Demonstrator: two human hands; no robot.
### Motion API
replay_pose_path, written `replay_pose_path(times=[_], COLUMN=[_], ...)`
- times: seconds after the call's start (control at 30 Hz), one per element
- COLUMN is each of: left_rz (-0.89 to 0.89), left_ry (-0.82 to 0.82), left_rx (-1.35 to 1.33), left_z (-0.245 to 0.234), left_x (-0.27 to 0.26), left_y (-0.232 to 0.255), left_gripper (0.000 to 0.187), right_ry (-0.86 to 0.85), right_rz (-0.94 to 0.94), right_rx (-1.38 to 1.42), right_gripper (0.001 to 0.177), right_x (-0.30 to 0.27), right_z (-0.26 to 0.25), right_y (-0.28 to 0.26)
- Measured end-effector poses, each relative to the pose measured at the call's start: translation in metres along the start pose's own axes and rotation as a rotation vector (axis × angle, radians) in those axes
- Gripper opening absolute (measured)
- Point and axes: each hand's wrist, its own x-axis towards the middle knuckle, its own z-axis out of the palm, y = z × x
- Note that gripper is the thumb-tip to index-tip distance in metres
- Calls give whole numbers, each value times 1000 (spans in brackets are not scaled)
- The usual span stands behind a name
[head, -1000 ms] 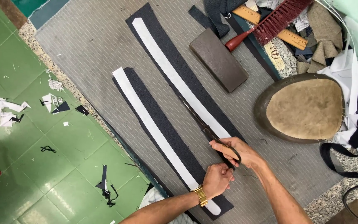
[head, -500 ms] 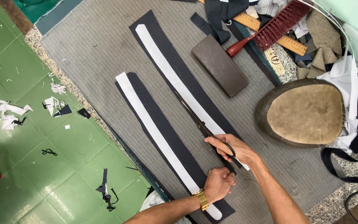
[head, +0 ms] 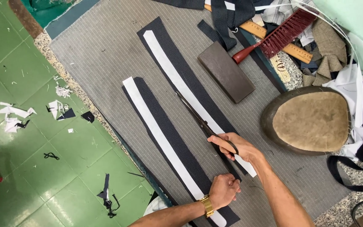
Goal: The person uses shears to trim the edges of two long strips of dark fabric that have white paper templates attached. The person holds the fabric steady with one hand while cutting along the template lines with the other hand.
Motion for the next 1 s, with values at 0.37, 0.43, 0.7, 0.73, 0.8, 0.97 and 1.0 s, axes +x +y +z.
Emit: replay_pose_path(times=[0.37,0.43,0.7,0.73,0.8,0.97,1.0], left_rz=[-15,1,40,135,74,-205,-358], left_ry=[11,13,15,78,243,797,890], left_rx=[-43,-2,-159,-44,86,303,562], left_z=[1,1,-59,-81,-148,-332,-370], left_x=[2,0,-44,-60,-98,-174,-184], left_y=[-1,1,5,13,19,-60,-97], left_gripper=[38,44,13,17,27,38,41], right_ry=[54,63,100,103,131,252,328], right_rz=[24,-27,-65,-55,-94,-66,60], right_rx=[39,-29,-221,-262,-195,-27,100], right_gripper=[39,33,47,70,60,65,57], right_x=[20,21,-45,-59,-94,-153,-164], right_z=[3,5,8,4,-5,-32,-32], right_y=[-7,-6,-4,3,33,195,231])
